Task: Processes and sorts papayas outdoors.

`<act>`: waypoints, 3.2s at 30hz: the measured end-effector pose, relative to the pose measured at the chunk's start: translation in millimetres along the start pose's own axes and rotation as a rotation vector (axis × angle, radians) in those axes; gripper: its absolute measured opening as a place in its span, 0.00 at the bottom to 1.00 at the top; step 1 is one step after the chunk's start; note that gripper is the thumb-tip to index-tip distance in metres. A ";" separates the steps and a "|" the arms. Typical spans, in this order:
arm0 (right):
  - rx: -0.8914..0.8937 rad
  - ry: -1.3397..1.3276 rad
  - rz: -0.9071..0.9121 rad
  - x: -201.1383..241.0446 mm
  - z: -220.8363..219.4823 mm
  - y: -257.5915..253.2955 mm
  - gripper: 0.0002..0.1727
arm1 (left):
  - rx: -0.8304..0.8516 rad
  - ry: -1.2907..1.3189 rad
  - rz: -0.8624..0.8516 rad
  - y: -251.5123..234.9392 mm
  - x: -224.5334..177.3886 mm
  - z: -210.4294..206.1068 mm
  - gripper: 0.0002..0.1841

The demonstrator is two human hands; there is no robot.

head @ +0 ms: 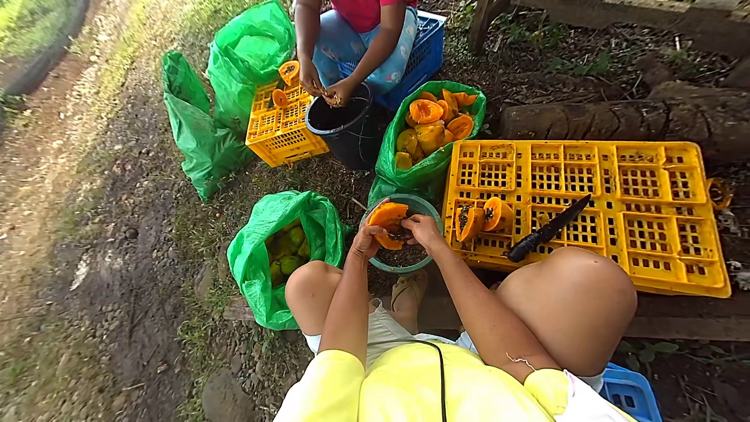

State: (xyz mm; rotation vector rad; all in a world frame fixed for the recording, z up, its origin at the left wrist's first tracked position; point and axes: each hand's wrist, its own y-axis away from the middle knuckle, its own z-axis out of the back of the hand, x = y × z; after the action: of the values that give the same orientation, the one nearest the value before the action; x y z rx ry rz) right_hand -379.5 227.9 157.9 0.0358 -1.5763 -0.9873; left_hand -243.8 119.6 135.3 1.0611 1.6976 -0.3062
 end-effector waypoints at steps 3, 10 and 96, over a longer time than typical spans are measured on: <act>0.004 0.086 -0.002 1.4 -3.8 5.0 0.26 | 0.009 -0.014 -0.020 -1.1 0.4 3.0 0.42; -0.007 0.296 0.066 -6.2 -13.9 -2.5 0.20 | 0.095 -0.069 -0.036 -3.6 2.2 3.1 0.50; 0.008 -0.194 0.277 -24.2 -13.2 -16.4 0.12 | -0.157 0.225 0.023 6.8 -12.2 -13.8 0.12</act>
State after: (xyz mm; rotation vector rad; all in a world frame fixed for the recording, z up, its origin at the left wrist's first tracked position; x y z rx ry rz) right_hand -369.7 222.8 127.8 -0.2735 -1.7068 -0.7847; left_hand -246.8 126.5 153.4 1.0277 1.8748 -0.0380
